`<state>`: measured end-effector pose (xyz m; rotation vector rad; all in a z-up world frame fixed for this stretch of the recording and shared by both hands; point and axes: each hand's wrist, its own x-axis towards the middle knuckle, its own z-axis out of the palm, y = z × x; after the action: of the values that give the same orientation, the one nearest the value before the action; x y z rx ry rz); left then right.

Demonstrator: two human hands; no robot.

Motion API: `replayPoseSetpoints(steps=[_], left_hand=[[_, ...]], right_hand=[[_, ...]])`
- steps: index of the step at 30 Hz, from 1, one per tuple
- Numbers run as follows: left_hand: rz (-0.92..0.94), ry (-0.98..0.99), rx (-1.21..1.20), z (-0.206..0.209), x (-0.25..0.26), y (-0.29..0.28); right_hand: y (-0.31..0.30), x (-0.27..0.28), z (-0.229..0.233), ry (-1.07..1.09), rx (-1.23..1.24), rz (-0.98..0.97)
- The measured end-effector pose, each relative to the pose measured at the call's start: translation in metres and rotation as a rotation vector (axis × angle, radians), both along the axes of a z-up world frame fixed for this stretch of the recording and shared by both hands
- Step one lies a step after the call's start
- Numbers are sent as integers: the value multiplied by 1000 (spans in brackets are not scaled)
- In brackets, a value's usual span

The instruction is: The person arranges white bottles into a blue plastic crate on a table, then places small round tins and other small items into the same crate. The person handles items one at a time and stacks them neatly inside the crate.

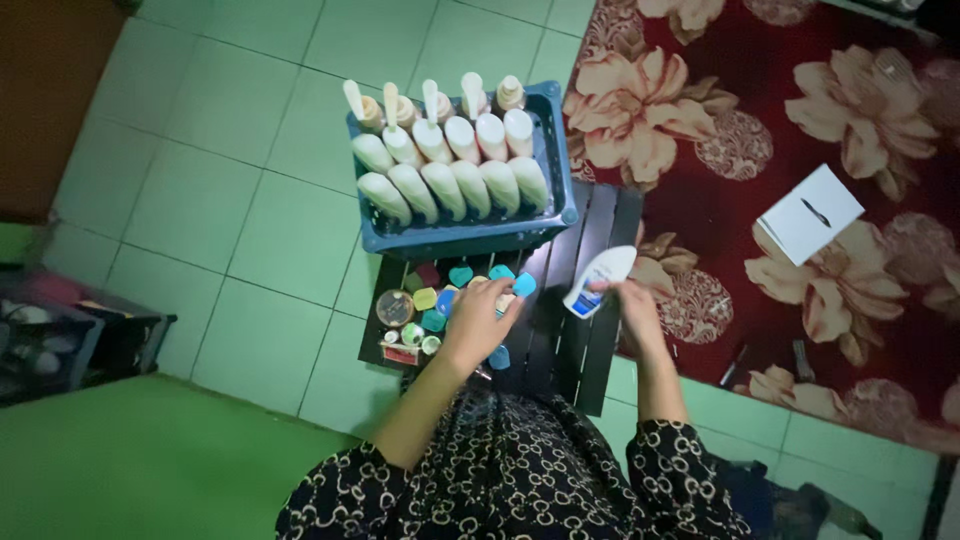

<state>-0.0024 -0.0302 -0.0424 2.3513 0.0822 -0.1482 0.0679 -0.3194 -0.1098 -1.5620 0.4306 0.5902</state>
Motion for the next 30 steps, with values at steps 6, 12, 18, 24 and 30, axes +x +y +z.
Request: replayPoseSetpoints(steps=[6, 12, 18, 24, 30], left_hand=[[-34, 288, -764, -19, 6, -33], [5, 345, -524, -23, -1, -22], [-17, 204, -468, -13, -4, -13], [65, -60, 63, 29, -4, -4], [160, -148, 444, 46, -1, 15]], right_hand=[[22, -8, 57, -97, 339, 50], [35, -21, 5, -69, 410, 47], [42, -19, 15, -183, 329, -8], [46, 15, 114, -454, 56, 88], [59, 57, 164, -820, -238, -85]])
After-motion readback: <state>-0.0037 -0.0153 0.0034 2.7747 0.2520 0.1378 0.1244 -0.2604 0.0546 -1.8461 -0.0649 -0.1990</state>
